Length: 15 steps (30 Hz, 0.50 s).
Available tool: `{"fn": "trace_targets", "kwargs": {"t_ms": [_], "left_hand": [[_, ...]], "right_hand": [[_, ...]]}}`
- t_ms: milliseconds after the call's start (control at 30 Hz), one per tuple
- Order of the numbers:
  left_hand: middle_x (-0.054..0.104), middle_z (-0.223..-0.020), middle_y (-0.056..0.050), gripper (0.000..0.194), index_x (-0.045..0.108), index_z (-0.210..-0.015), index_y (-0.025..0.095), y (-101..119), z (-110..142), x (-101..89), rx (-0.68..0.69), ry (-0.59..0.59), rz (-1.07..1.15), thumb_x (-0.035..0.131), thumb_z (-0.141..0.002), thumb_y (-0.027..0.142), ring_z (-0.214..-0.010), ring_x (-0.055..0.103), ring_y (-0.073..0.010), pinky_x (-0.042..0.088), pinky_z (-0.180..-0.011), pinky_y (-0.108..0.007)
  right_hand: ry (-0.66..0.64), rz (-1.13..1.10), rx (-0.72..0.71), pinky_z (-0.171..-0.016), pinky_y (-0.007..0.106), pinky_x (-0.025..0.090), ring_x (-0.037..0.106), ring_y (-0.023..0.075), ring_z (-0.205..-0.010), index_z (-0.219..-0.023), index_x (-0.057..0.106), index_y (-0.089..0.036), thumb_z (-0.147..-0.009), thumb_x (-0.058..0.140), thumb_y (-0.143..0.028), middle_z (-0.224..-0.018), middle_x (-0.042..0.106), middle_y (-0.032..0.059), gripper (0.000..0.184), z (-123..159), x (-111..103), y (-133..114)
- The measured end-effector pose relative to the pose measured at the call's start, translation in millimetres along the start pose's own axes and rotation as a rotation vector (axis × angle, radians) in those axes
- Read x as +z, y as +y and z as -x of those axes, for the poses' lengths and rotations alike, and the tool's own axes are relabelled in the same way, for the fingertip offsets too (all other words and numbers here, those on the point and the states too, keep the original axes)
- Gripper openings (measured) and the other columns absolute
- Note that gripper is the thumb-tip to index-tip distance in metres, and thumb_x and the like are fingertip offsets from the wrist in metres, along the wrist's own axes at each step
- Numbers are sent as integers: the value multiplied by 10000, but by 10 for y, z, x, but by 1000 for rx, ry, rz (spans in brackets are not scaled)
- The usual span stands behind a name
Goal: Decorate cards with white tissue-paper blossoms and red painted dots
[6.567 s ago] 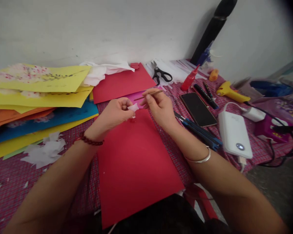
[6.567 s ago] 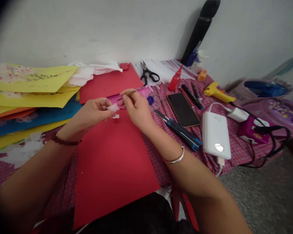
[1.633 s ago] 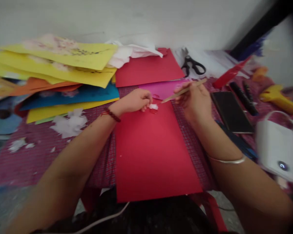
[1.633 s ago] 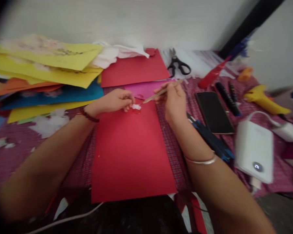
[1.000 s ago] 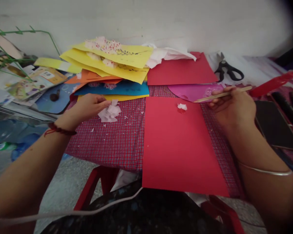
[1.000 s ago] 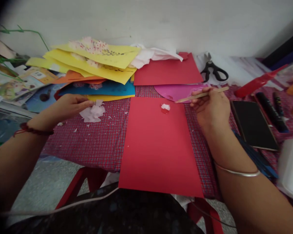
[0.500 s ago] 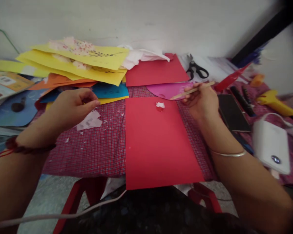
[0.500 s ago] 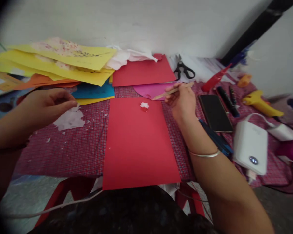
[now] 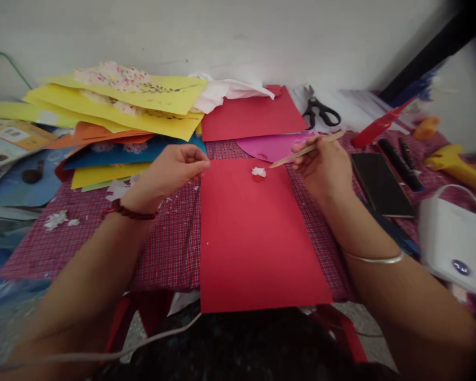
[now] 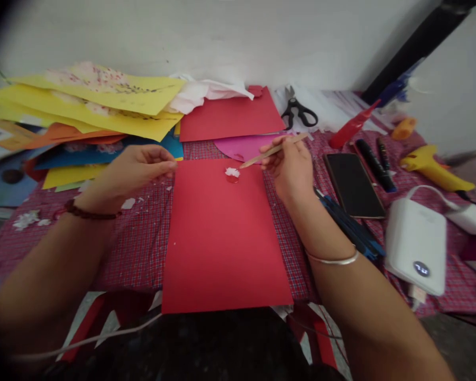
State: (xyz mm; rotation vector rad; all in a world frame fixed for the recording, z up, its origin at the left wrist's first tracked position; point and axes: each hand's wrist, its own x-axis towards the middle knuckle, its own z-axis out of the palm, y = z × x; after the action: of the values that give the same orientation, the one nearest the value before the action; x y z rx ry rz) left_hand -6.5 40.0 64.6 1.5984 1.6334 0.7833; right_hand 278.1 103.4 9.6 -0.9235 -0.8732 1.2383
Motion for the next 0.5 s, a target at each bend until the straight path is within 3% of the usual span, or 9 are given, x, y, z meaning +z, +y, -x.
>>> {"fn": "trace_targets", "kwargs": {"t_ms": [167, 267, 367, 500], "left_hand": [[567, -637, 4, 214, 660, -802, 155, -4, 391, -620, -100, 207, -270, 649, -822, 368, -597, 441, -98, 334, -560, -259], [586, -656, 4, 280, 663, -805, 157, -141, 583, -851, -168, 192, -378, 580, -873, 416, -618, 460, -104, 337, -568, -251], [677, -765, -20, 293, 685, -856, 174, -372, 689, -862, -156, 109, -425, 552, -864, 434, -685, 539, -133, 401, -618, -260], [739, -986, -79, 271, 694, -975, 214, -613, 772, -667, 85, -53, -675, 578, -832, 412, -918, 653, -239, 486, -816, -347]], "right_hand": [[-5, -14, -35, -465, 269, 436, 549, 116, -459, -724, 592, -244, -924, 445, -206, -664, 714, 14, 251, -29, -16, 28], [-8, -19, -41, -461, 271, 424, 553, 120, -456, -718, 602, -236, -919, 448, -197, -655, 716, 24, 256, -24, -9, 49], [-7, -4, -58, -469, 282, 424, 548, 128, -455, -703, 604, -246, -906, 467, -204, -645, 710, 14, 248, -14, -11, 64], [-15, 14, -70, -488, 301, 428, 545, 136, -473, -709, 609, -265, -888, 508, -227, -665, 710, 11, 210, -28, -24, 89]]}}
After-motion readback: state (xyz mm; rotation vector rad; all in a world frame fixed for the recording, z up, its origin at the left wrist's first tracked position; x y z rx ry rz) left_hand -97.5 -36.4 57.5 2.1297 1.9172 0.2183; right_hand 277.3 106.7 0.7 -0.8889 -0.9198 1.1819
